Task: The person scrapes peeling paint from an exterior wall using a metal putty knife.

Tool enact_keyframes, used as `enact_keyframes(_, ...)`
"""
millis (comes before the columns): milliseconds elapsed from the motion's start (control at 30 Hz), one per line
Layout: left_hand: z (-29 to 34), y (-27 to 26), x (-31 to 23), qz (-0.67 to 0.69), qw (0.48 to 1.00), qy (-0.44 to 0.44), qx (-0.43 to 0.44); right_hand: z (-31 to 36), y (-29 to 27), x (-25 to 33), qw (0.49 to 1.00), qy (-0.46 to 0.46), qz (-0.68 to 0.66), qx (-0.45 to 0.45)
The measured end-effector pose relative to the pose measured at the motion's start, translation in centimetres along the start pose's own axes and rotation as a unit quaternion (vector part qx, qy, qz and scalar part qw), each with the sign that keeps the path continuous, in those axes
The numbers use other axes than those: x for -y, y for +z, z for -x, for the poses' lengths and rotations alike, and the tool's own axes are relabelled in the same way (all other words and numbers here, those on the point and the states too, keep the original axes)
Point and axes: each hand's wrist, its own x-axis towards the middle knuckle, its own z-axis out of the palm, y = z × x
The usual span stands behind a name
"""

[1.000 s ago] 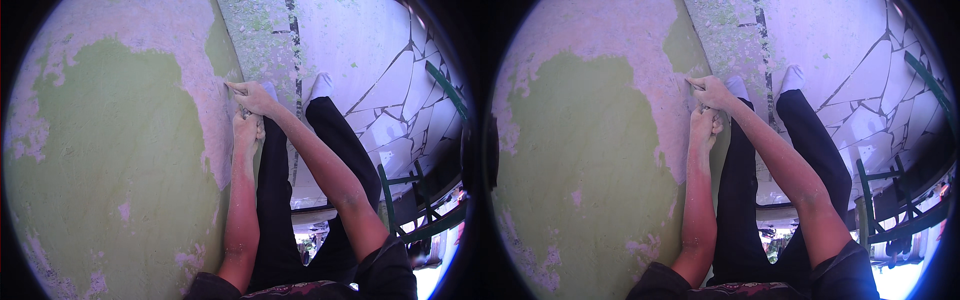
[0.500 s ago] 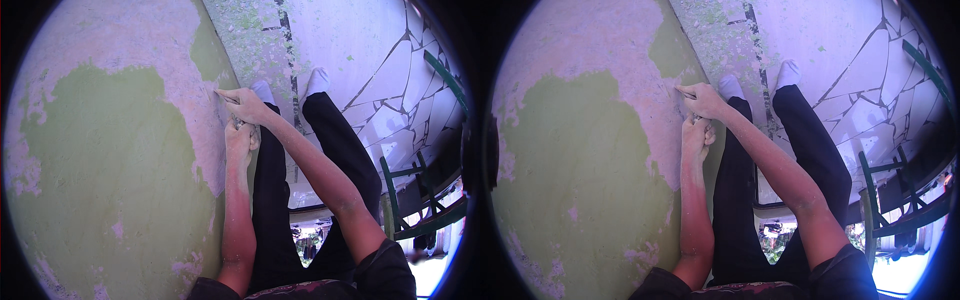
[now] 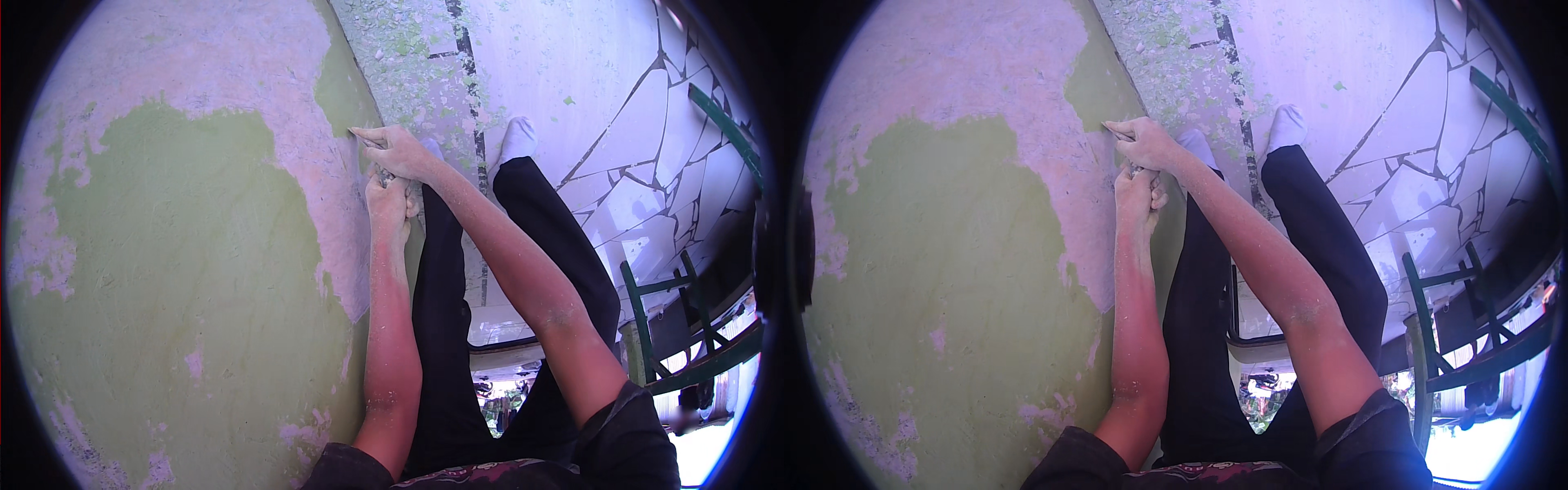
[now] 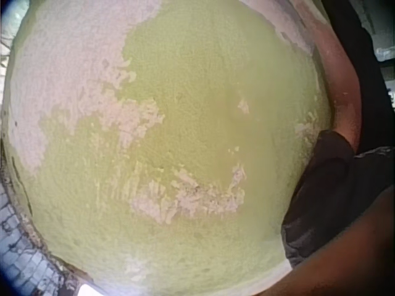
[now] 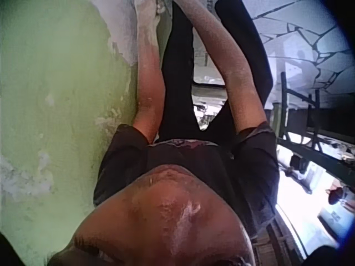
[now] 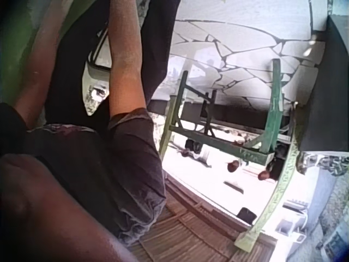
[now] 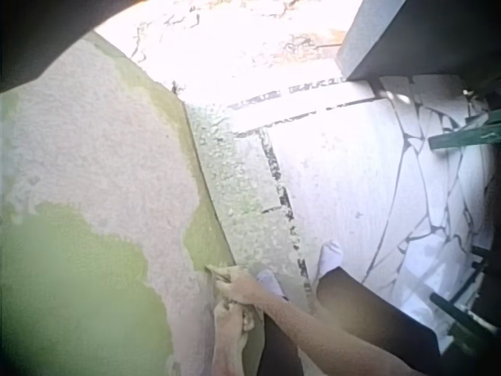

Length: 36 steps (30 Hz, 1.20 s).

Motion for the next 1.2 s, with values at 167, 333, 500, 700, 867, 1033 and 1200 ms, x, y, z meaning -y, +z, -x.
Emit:
enact_keyframes(167,1.8,-0.3,0.4,-0.019,0.999,-0.023,-0.016,1.1,1.2,-1.5,0.998,-0.052,0.016,-0.028)
enact_keyframes(333,-2.8,0.4,-0.9,-0.009,1.0,-0.003,0.011,-1.6,0.2,-1.1,0.995,0.015,-0.089,-0.036)
enact_keyframes(500,0.1,0.0,0.5,-0.026,0.999,-0.044,-0.011,0.5,0.7,-3.0,0.994,-0.081,0.059,-0.035)
enact_keyframes(700,-3.3,0.9,1.3,-0.018,1.0,-0.002,0.006,-2.1,-0.5,-2.3,0.997,0.022,0.07,0.017)
enact_keyframes(867,0.6,-0.7,2.6,-0.027,0.999,-0.004,-0.022,1.9,2.9,-3.9,0.996,-0.009,-0.015,-0.083)
enact_keyframes(1033,2.8,-2.6,2.7,-0.047,0.998,-0.02,-0.047,5.2,3.4,-1.8,0.994,0.072,-0.076,-0.039)
enact_keyframes(1200,6.2,0.8,2.7,-0.067,0.998,0.0,-0.021,8.3,1.2,0.8,0.98,0.06,-0.103,-0.16)
